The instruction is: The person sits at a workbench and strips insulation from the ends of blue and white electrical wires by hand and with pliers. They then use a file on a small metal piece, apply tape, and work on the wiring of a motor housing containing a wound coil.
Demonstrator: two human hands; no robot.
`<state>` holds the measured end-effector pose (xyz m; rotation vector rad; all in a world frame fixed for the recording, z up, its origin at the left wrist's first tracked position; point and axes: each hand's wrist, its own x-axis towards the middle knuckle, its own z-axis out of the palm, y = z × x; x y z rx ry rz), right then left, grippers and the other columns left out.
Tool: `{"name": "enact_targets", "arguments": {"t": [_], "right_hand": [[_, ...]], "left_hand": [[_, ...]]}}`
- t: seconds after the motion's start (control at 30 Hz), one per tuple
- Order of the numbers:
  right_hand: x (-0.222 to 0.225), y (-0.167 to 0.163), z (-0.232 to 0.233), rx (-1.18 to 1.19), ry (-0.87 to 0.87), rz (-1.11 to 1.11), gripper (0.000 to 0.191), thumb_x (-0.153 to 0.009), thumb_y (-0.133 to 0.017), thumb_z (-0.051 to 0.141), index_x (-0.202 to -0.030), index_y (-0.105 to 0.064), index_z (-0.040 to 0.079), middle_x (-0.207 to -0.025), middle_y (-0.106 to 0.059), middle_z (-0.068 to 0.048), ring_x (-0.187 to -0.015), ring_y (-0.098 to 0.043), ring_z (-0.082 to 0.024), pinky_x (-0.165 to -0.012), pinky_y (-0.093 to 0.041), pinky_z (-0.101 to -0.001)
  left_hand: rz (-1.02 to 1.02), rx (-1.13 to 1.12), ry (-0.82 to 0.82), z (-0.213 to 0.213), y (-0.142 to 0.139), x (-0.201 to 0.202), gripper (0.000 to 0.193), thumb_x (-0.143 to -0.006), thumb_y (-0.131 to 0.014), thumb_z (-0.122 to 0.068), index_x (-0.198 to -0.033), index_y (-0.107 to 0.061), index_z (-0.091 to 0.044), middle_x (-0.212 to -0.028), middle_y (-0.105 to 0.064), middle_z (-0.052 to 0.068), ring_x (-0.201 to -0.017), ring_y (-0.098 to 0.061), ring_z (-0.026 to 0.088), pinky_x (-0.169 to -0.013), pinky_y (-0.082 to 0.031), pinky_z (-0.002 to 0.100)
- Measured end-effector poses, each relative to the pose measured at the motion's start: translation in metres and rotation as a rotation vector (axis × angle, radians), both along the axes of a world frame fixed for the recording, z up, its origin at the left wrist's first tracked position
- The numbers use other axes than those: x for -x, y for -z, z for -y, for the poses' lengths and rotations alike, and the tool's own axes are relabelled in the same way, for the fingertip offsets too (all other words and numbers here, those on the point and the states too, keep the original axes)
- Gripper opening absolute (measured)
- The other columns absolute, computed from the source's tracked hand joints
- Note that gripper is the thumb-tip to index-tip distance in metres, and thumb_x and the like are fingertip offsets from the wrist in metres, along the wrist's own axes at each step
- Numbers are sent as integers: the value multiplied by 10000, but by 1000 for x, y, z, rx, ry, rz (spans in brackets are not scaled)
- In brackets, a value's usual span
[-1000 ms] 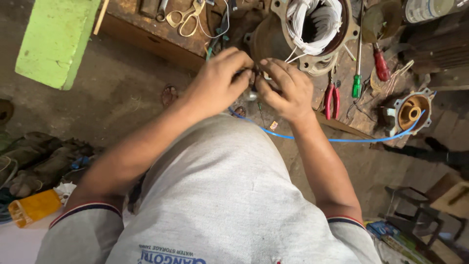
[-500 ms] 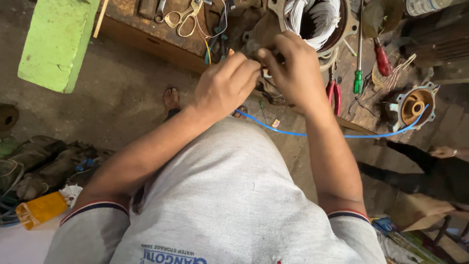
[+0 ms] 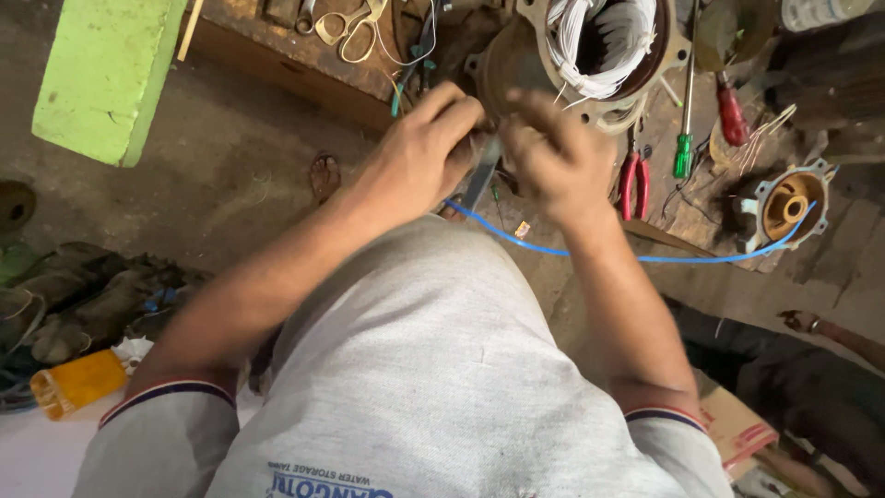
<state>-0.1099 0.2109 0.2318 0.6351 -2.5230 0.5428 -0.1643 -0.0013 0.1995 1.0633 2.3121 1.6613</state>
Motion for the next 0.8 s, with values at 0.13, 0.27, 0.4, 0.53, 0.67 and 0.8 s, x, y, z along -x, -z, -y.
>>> {"name": "enact_targets", "arguments": {"t": [0.13, 0.27, 0.4, 0.53, 0.67, 0.8], "right_hand": [[24, -19, -4, 67, 202, 407, 184, -995, -827, 157, -1029, -700, 27, -975, -681, -136, -835, -681, -339, -733, -521, -412], [46, -26, -9, 117, 169, 587, 215, -953, -829, 208, -996, -724, 26, -868, -676, -142, -743, -678, -312, -666, -518, -389], [31, -24, -6, 92, 240, 580, 217, -1028, -813, 202, -1039, -701, 16, -920, -664, -163, -814, -648, -325, -717, -490, -417], [-6, -12, 7, 315, 146, 378, 250, -981, -657, 38, -1230, -634, 55, -1182, -677, -131, -1010, -681, -302, -847, -556, -386], [-8, 10, 8, -61, -2, -39, 302, -847, -739, 36, -1125, -629, 76, -1273, -654, -173, -1069, -676, -361, -885, -572, -410], [-3, 11, 3, -147, -130, -239, 209, -886, -797, 35, -1024, -655, 101, -1248, -655, -158, -987, -728, -329, -799, -574, -365]], "left_hand": [[-37, 79, -7, -5, -2, -8, 109, -1049, -657, -68, -1121, -604, -5, -1133, -560, 163, -930, -652, 347, -782, -539, 428], [-444, 115, -87, -7, -2, -9, 184, -1028, -697, -110, -1171, -639, -10, -1047, -564, 119, -902, -663, 289, -806, -562, 411], [-373, 99, -123, -10, 0, -6, 172, -1029, -716, -128, -1155, -682, -16, -990, -633, 110, -839, -678, 252, -760, -567, 375], [386, 12, 9, -12, 6, 6, 169, -979, -706, -172, -1065, -706, -27, -963, -758, 62, -857, -746, 174, -762, -569, 314], [733, -148, 178, -13, 10, 12, 210, -996, -624, -135, -1162, -687, -23, -1084, -758, 113, -987, -702, 200, -867, -565, 323], [290, 43, 48, -5, 6, 6, 185, -965, -650, -85, -1126, -648, 8, -1055, -695, 190, -969, -681, 347, -825, -553, 409]]}}
